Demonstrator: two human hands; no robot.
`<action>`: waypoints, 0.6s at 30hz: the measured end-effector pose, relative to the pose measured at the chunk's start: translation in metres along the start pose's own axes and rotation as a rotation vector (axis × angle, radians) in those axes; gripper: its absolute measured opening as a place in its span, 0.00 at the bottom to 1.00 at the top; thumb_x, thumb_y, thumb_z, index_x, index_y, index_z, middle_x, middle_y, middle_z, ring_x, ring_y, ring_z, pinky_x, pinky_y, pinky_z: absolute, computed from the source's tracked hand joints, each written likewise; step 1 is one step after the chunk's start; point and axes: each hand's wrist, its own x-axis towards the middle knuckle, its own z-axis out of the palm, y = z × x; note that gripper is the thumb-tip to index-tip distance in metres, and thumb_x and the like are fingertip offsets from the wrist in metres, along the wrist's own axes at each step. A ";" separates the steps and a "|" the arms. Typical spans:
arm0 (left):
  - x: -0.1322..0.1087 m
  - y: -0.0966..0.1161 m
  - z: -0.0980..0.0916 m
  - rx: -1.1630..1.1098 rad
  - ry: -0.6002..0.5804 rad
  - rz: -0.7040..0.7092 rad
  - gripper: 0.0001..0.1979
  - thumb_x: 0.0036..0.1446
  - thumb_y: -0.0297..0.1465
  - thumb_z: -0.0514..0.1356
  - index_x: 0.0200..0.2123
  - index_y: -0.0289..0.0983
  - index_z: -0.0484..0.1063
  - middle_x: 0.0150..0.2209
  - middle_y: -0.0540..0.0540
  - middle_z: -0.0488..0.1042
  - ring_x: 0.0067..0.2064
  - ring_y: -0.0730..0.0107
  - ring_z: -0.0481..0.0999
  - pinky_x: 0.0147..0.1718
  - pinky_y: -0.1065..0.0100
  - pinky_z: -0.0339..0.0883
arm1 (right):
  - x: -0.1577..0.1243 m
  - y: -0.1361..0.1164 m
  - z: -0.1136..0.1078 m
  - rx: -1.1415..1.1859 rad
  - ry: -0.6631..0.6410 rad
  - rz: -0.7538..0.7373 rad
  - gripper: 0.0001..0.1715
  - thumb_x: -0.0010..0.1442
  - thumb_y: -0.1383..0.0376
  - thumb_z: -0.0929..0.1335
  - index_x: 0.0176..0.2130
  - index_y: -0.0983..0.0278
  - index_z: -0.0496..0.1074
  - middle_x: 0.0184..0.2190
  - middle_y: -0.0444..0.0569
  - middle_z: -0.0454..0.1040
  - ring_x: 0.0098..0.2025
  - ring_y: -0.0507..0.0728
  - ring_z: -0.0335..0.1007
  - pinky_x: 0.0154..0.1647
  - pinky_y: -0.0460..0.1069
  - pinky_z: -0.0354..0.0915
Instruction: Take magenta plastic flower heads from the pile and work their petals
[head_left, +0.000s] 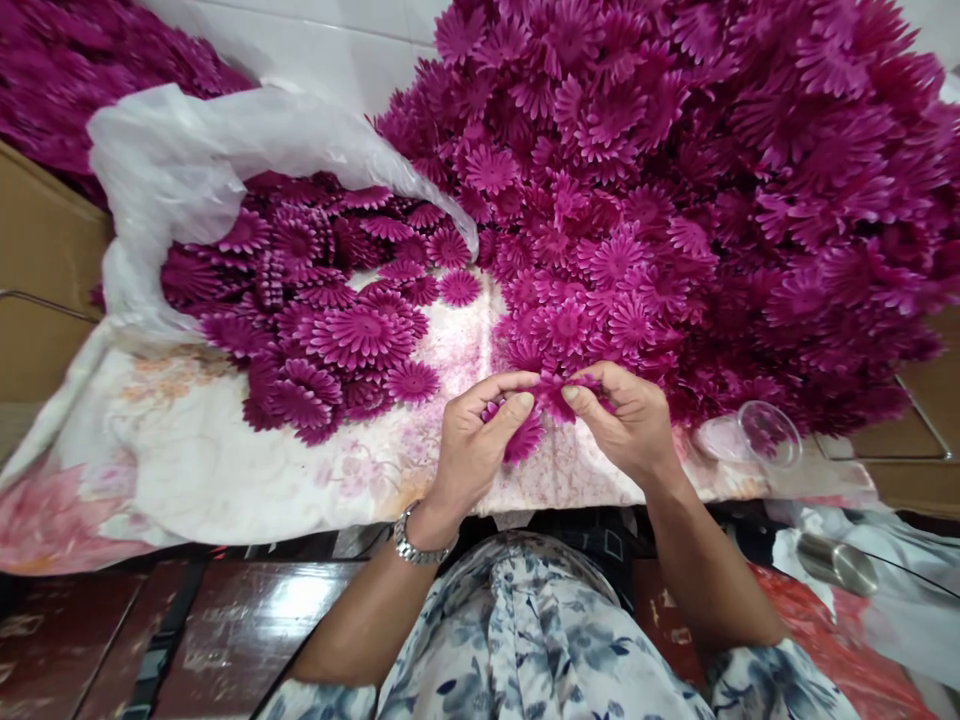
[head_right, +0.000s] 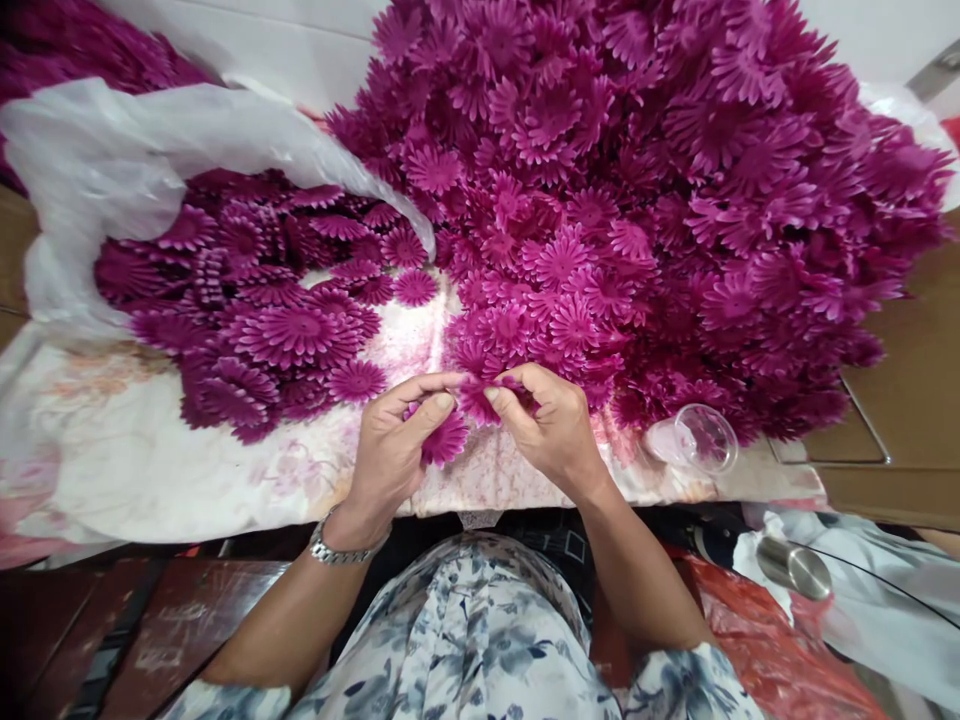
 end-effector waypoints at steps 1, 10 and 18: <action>-0.001 0.001 -0.002 0.018 0.012 0.009 0.12 0.51 0.36 0.63 0.38 0.38 0.78 0.31 0.48 0.78 0.26 0.76 0.70 0.26 0.74 0.64 | 0.000 0.000 -0.001 -0.020 0.011 0.002 0.07 0.58 0.64 0.66 0.29 0.64 0.70 0.23 0.42 0.71 0.24 0.48 0.65 0.27 0.44 0.61; 0.000 0.026 -0.003 0.421 -0.135 0.285 0.10 0.53 0.29 0.61 0.38 0.40 0.78 0.32 0.47 0.78 0.31 0.70 0.74 0.33 0.71 0.66 | 0.005 -0.002 -0.002 -0.065 -0.050 -0.089 0.19 0.58 0.59 0.66 0.21 0.63 0.59 0.18 0.38 0.57 0.21 0.47 0.53 0.24 0.44 0.52; 0.014 0.022 0.005 0.354 -0.084 0.336 0.07 0.51 0.25 0.59 0.25 0.38 0.76 0.23 0.50 0.73 0.25 0.73 0.70 0.27 0.72 0.62 | 0.004 0.002 -0.015 0.155 -0.097 0.010 0.17 0.56 0.56 0.68 0.23 0.63 0.63 0.19 0.39 0.62 0.21 0.47 0.57 0.22 0.44 0.55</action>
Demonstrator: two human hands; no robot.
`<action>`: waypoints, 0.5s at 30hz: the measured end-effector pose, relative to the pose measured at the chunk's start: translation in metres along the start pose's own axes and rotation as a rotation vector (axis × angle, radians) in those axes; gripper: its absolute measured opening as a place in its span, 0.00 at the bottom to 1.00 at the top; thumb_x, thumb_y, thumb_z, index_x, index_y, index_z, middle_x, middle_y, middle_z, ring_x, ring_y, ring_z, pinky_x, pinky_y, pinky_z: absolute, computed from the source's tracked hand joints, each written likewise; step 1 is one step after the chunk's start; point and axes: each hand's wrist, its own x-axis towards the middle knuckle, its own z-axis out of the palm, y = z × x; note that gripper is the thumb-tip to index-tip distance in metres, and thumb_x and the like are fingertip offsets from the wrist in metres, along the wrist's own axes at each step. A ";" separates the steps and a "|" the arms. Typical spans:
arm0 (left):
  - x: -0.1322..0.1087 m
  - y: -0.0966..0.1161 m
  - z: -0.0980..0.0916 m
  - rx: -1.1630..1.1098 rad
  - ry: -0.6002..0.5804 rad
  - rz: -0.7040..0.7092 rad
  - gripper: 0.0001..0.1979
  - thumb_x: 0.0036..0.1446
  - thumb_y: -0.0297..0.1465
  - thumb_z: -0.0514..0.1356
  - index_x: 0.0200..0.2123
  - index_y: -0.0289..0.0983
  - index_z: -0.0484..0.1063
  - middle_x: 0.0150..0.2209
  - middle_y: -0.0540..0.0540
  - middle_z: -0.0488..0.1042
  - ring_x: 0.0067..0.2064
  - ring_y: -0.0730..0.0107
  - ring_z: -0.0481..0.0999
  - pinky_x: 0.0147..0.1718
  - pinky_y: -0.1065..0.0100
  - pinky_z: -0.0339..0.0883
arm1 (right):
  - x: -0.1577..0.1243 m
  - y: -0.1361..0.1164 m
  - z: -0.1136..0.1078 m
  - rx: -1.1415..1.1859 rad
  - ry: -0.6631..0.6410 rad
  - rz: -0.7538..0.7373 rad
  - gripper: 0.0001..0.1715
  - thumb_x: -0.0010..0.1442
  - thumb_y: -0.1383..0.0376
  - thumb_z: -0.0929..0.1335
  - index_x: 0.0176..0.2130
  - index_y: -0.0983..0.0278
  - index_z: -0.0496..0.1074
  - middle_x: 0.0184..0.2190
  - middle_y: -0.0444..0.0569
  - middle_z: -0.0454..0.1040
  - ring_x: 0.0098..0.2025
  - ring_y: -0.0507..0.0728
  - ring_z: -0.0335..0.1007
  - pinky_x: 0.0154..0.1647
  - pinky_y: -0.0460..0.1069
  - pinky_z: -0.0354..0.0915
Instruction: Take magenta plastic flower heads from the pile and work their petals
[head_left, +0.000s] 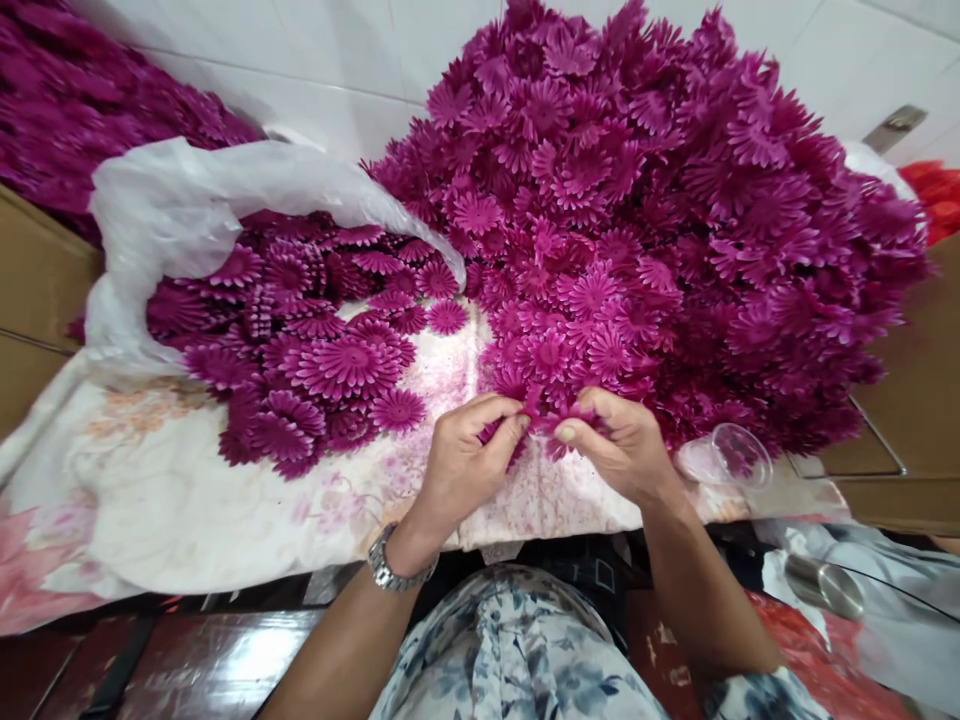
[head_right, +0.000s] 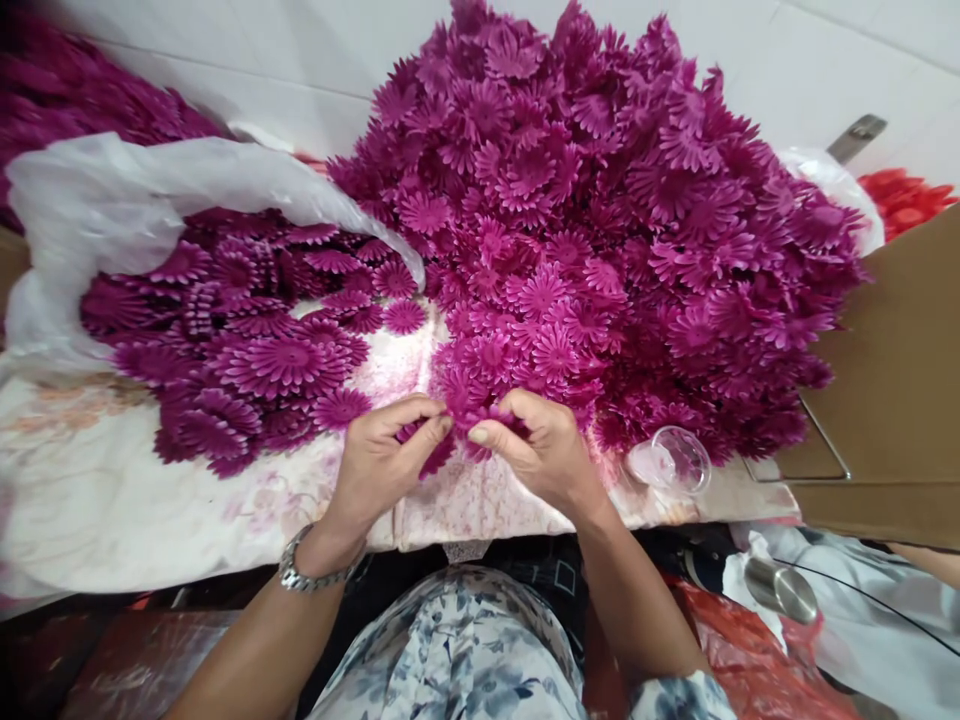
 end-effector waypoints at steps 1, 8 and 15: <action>0.005 0.002 0.000 0.027 0.037 -0.009 0.07 0.51 0.25 0.59 0.25 0.38 0.76 0.23 0.50 0.74 0.26 0.73 0.70 0.27 0.72 0.62 | 0.003 0.001 -0.006 0.007 0.055 -0.009 0.17 0.57 0.56 0.67 0.24 0.63 0.64 0.19 0.39 0.62 0.20 0.47 0.56 0.21 0.44 0.54; 0.066 0.004 0.023 0.360 0.125 0.144 0.10 0.55 0.28 0.55 0.35 0.37 0.78 0.34 0.44 0.78 0.37 0.63 0.74 0.40 0.65 0.63 | 0.044 0.012 -0.042 -0.692 0.492 -0.271 0.09 0.60 0.60 0.65 0.35 0.64 0.71 0.30 0.50 0.71 0.35 0.56 0.66 0.39 0.51 0.63; 0.058 0.004 0.010 0.208 0.112 0.028 0.16 0.51 0.31 0.61 0.45 0.39 0.76 0.36 0.46 0.78 0.35 0.65 0.73 0.42 0.66 0.63 | 0.021 0.024 -0.046 -0.914 0.451 -0.356 0.15 0.59 0.64 0.66 0.46 0.63 0.70 0.43 0.55 0.73 0.46 0.60 0.67 0.48 0.57 0.62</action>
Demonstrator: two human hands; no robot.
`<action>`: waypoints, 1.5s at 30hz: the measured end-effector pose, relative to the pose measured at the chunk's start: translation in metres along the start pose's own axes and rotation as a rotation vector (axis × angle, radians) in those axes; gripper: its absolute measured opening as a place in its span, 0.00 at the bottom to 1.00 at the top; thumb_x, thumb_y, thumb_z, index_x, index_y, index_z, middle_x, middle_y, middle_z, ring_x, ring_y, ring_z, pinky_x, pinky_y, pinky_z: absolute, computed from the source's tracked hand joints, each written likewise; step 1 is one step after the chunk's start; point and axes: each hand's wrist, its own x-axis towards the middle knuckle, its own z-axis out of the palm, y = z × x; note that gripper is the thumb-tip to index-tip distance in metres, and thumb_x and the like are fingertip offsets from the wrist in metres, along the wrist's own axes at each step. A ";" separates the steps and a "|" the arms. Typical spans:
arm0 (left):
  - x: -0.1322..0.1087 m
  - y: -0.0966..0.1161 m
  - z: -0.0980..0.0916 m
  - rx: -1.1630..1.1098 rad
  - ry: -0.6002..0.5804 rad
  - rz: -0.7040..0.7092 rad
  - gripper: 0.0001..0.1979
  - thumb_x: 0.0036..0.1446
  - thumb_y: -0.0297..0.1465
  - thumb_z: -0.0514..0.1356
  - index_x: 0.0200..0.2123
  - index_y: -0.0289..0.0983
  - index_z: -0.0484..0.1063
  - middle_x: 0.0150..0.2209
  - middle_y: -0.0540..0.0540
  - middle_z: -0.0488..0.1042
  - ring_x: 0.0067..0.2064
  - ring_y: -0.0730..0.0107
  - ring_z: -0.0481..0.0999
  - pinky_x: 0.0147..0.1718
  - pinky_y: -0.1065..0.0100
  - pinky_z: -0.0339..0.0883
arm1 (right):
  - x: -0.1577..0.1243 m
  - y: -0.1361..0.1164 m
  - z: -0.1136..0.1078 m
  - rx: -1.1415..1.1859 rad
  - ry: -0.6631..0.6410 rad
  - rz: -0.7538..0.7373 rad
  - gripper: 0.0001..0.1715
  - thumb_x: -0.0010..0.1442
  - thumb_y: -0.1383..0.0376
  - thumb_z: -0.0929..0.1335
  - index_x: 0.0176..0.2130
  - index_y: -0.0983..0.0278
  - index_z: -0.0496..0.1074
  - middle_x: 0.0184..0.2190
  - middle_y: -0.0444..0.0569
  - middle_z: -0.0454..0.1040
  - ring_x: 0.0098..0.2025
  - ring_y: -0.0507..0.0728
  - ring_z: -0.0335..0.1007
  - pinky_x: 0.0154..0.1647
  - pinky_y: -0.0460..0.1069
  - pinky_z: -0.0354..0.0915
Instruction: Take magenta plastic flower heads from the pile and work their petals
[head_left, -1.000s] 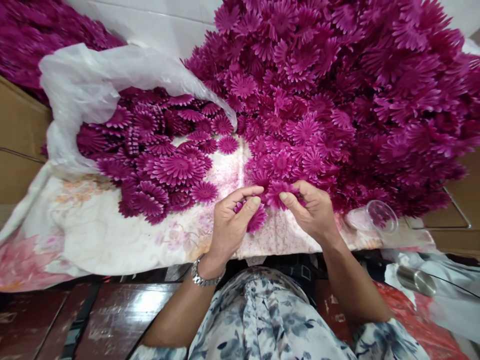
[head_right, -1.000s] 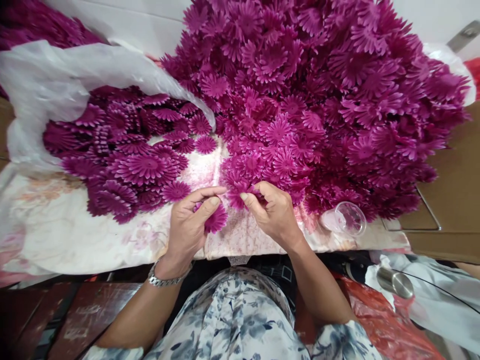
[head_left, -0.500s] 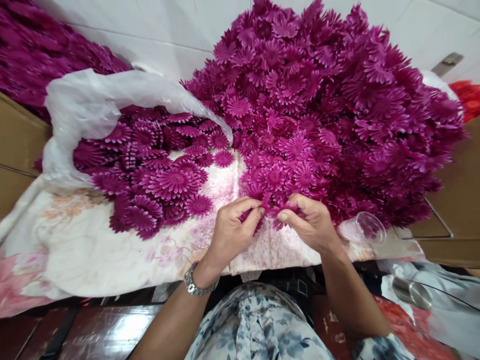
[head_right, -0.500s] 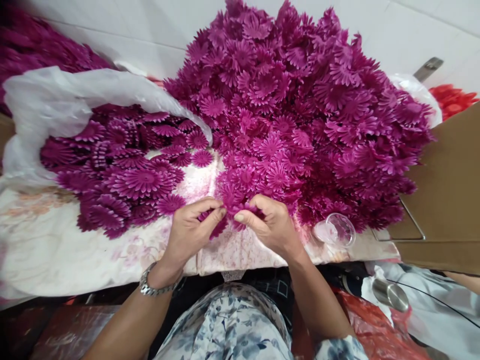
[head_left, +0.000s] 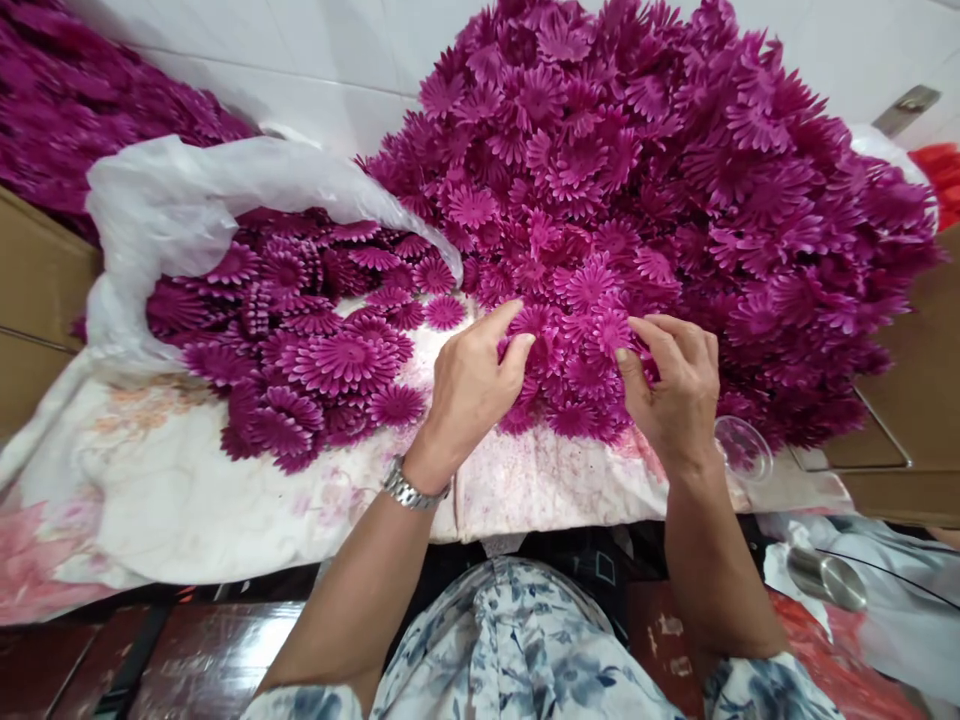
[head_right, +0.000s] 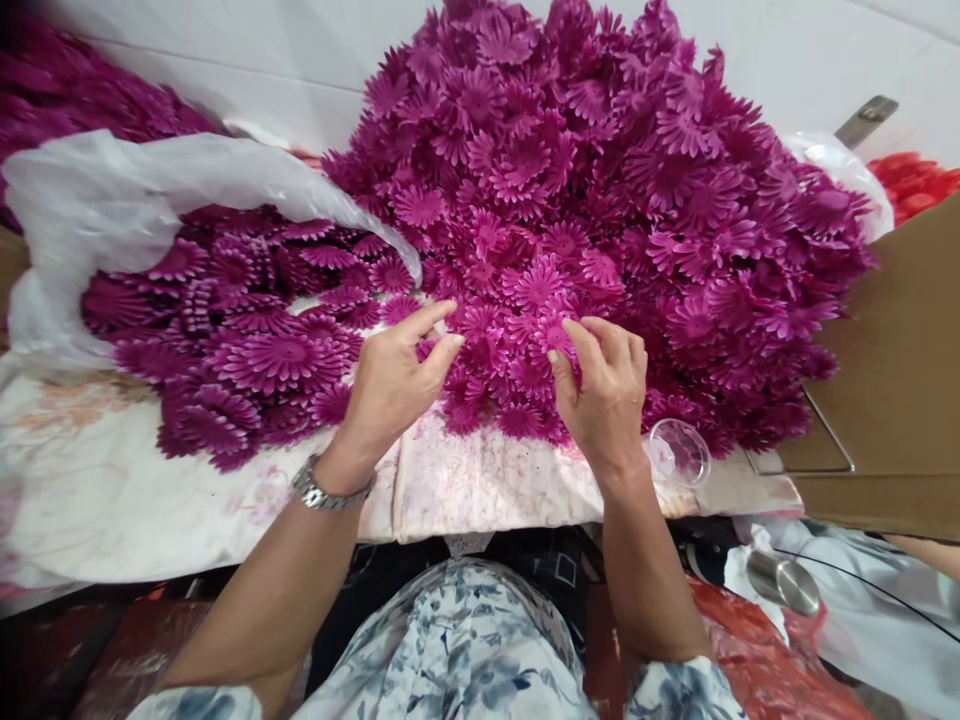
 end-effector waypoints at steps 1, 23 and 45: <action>-0.006 0.000 -0.005 -0.058 0.016 -0.032 0.14 0.51 0.32 0.61 0.43 0.39 0.77 0.36 0.47 0.78 0.34 0.67 0.73 0.41 0.68 0.63 | -0.004 -0.003 -0.004 0.011 0.022 -0.005 0.14 0.59 0.66 0.66 0.46 0.63 0.71 0.42 0.55 0.73 0.45 0.60 0.68 0.47 0.56 0.63; -0.113 -0.011 -0.003 -1.140 0.036 -0.808 0.15 0.44 0.24 0.65 0.39 0.37 0.77 0.37 0.47 0.78 0.42 0.73 0.74 0.47 0.73 0.62 | -0.061 -0.085 0.013 0.461 -0.305 -0.050 0.09 0.61 0.65 0.64 0.30 0.63 0.70 0.27 0.50 0.71 0.33 0.56 0.63 0.36 0.52 0.61; -0.116 -0.017 -0.007 -1.159 -0.082 -0.744 0.19 0.44 0.24 0.66 0.43 0.38 0.77 0.41 0.47 0.78 0.44 0.71 0.74 0.47 0.74 0.63 | -0.048 -0.083 0.017 0.768 -0.510 0.063 0.05 0.55 0.71 0.69 0.33 0.64 0.68 0.26 0.43 0.67 0.31 0.51 0.64 0.34 0.47 0.62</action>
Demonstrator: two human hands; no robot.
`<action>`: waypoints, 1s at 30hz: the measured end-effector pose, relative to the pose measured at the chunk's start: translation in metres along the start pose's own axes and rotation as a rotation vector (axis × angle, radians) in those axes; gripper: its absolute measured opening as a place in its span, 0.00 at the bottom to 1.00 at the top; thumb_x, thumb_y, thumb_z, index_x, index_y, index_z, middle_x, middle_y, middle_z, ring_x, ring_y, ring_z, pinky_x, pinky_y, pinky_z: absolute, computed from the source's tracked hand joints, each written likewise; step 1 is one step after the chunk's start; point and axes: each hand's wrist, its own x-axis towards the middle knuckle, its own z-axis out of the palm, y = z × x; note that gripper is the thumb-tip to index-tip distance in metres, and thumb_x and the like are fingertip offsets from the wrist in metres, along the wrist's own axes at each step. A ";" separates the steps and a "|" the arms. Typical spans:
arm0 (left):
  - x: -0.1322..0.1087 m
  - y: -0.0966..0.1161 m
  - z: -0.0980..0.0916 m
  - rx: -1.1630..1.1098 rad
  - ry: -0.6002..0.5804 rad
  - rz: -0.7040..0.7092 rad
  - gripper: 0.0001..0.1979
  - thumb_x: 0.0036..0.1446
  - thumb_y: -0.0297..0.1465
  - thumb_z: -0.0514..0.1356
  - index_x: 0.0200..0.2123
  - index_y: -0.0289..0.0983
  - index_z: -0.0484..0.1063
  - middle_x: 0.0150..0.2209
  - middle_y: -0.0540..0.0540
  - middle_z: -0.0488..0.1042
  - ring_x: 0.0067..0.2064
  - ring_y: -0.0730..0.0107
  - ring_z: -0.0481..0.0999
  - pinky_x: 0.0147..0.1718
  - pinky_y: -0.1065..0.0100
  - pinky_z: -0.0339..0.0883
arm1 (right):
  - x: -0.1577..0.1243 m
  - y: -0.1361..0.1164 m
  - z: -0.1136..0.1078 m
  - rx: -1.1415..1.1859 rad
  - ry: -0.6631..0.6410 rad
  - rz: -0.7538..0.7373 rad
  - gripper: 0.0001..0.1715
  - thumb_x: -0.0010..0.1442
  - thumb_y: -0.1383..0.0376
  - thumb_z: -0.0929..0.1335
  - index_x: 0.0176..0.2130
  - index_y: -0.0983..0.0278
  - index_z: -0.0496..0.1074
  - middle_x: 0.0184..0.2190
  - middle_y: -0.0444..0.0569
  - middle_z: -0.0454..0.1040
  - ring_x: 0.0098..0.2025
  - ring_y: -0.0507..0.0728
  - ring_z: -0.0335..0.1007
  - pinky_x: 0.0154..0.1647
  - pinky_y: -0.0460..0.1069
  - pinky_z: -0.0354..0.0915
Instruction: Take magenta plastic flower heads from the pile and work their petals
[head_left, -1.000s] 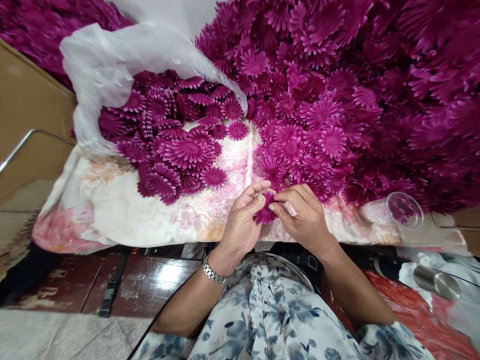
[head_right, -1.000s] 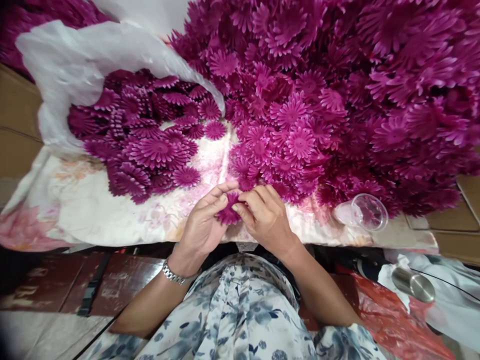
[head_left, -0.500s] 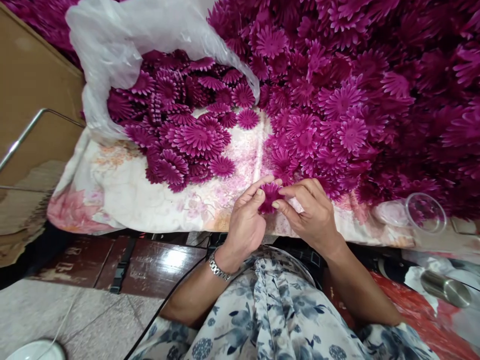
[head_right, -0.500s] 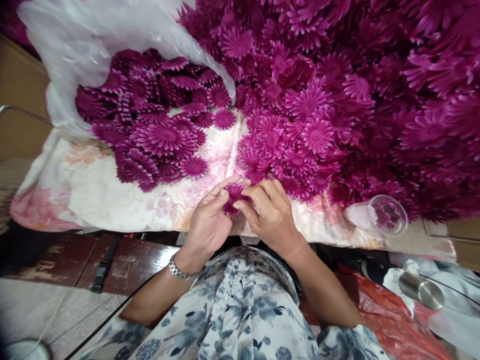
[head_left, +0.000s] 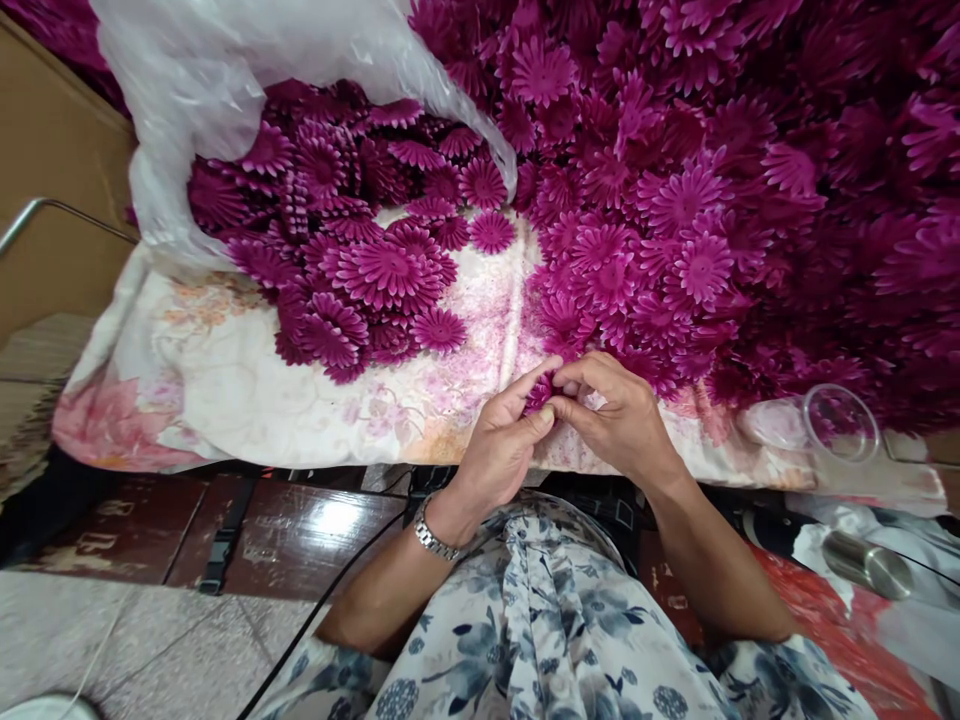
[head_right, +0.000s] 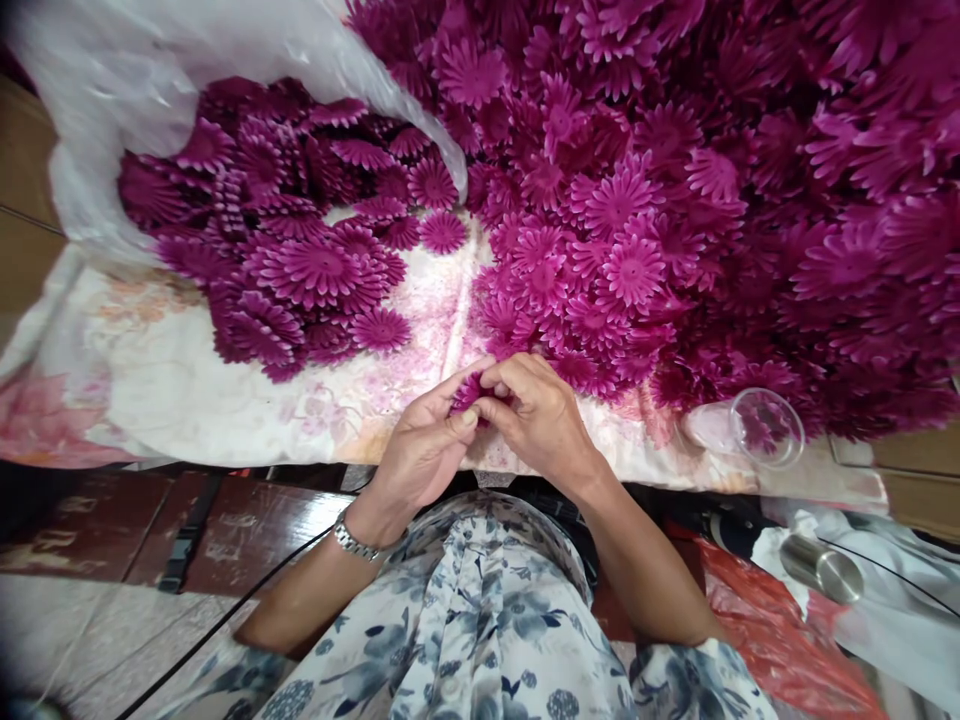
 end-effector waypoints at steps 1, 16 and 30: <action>0.000 0.000 -0.001 0.003 -0.004 0.000 0.19 0.44 0.25 0.67 0.43 0.38 0.77 0.41 0.47 0.78 0.44 0.71 0.74 0.48 0.74 0.63 | 0.000 0.001 0.000 0.020 -0.006 0.007 0.04 0.55 0.70 0.69 0.33 0.64 0.68 0.26 0.43 0.67 0.31 0.51 0.64 0.34 0.47 0.62; 0.000 0.008 -0.005 -0.096 0.110 -0.057 0.18 0.45 0.24 0.64 0.44 0.34 0.76 0.38 0.43 0.79 0.41 0.69 0.77 0.44 0.69 0.67 | 0.053 0.021 -0.078 -0.749 0.502 -0.184 0.12 0.63 0.63 0.63 0.45 0.64 0.70 0.34 0.51 0.71 0.41 0.58 0.66 0.40 0.53 0.61; 0.005 0.004 0.002 -0.086 0.107 -0.046 0.18 0.42 0.22 0.65 0.41 0.34 0.78 0.33 0.45 0.78 0.33 0.75 0.73 0.35 0.75 0.64 | 0.014 0.003 0.001 -0.170 -0.097 -0.249 0.06 0.59 0.72 0.64 0.30 0.65 0.67 0.27 0.48 0.68 0.32 0.53 0.66 0.33 0.48 0.66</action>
